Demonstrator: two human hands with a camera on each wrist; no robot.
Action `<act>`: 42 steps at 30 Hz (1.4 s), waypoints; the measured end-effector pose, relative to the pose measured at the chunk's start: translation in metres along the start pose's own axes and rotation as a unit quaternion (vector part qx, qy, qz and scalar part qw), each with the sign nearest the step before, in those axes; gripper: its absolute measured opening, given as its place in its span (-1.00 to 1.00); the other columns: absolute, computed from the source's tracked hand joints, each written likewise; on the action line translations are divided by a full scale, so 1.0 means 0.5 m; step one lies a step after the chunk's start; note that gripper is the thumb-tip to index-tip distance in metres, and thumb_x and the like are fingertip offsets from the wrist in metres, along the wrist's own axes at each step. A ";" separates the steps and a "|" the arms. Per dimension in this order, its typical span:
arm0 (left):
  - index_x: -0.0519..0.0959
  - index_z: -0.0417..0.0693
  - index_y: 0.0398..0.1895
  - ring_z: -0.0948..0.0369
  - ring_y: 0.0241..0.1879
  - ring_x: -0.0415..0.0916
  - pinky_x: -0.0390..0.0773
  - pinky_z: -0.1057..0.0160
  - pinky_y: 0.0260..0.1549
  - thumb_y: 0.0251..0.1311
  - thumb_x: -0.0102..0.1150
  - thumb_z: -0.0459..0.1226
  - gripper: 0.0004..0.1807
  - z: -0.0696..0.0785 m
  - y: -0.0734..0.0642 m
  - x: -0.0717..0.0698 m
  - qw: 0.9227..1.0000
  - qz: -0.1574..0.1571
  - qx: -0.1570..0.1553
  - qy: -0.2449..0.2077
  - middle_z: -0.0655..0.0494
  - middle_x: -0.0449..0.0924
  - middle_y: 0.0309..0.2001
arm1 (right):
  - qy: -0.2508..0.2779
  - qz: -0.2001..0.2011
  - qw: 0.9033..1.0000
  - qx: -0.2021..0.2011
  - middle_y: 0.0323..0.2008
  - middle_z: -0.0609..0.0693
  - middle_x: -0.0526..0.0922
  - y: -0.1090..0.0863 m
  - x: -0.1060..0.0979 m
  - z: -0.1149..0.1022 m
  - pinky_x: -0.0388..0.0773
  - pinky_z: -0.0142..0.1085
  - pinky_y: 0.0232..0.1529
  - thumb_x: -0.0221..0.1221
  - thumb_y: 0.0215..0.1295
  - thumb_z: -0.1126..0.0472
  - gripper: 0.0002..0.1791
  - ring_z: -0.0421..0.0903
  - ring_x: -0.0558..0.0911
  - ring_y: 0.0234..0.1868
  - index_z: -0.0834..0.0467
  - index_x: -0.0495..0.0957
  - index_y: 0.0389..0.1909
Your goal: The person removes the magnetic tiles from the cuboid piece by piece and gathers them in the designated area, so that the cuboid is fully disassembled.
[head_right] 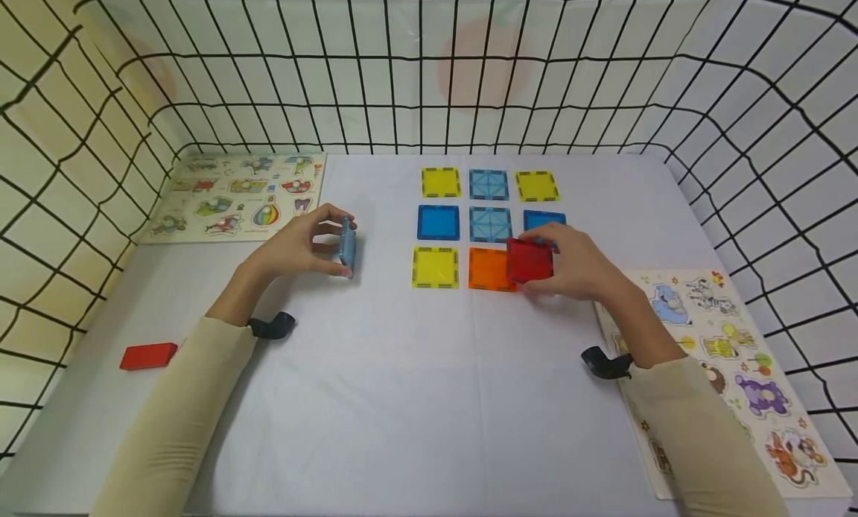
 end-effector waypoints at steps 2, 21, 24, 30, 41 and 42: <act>0.38 -0.25 0.24 -0.11 0.33 0.42 0.46 -0.10 0.37 -0.14 0.66 -0.43 -0.16 0.001 0.000 0.000 1.000 0.000 0.000 0.001 -0.24 0.45 0.31 | 0.002 -0.002 1.000 0.005 0.29 0.21 0.49 -0.003 0.001 0.010 0.63 0.25 0.08 0.56 0.03 0.01 -0.13 0.25 0.41 0.25 0.04 0.44 0.39; 0.32 -0.25 0.36 -0.12 0.33 0.45 0.48 -0.06 0.36 -0.18 0.69 -0.42 -0.02 -0.012 0.007 0.002 1.000 -0.004 -0.009 0.028 -0.24 0.45 0.30 | -0.028 -0.050 0.998 0.015 0.32 0.26 0.46 -0.020 0.020 0.060 0.57 0.25 0.18 0.55 0.06 0.05 -0.18 0.28 0.39 0.27 0.12 0.47 0.36; 0.34 -0.19 0.37 -0.08 0.33 0.45 0.47 -0.05 0.36 -0.20 0.70 -0.42 -0.01 -0.023 0.010 0.000 1.000 0.001 -0.014 0.023 -0.19 0.46 0.30 | -0.031 -0.052 0.998 0.012 0.34 0.27 0.44 -0.020 0.019 0.062 0.58 0.25 0.17 0.54 0.07 0.06 -0.20 0.28 0.39 0.27 0.10 0.48 0.35; 0.35 -0.06 0.32 0.00 0.34 0.46 0.49 0.02 0.36 -0.21 0.73 -0.35 -0.03 -0.054 0.017 -0.006 1.000 0.007 -0.013 0.016 -0.06 0.47 0.30 | -0.032 -0.060 0.998 0.013 0.39 0.27 0.41 -0.019 0.020 0.067 0.59 0.25 0.16 0.53 0.08 0.08 -0.22 0.30 0.36 0.30 0.07 0.49 0.36; 0.48 0.14 0.36 0.17 0.21 0.52 0.58 0.02 0.26 -0.14 0.69 0.06 -0.08 -0.017 0.023 0.002 0.991 0.021 0.045 0.121 0.22 0.55 0.24 | -0.030 -0.080 0.996 0.032 0.42 0.28 0.37 -0.017 0.021 0.066 0.59 0.25 0.17 0.53 0.09 0.06 -0.19 0.33 0.33 0.35 0.06 0.47 0.39; 0.49 0.14 0.36 0.19 0.19 0.51 0.58 0.04 0.26 -0.14 0.67 0.08 -0.08 -0.011 0.024 0.004 0.989 0.023 0.051 0.135 0.23 0.56 0.23 | -0.030 -0.082 0.996 0.033 0.42 0.28 0.36 -0.018 0.021 0.066 0.59 0.25 0.17 0.53 0.10 0.06 -0.19 0.33 0.33 0.35 0.06 0.47 0.40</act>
Point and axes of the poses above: each hand's wrist, its own y-axis towards the middle knuckle, its own x-axis out of the palm, z = x × y, the point moved 9 cm from there along y, towards the middle knuckle
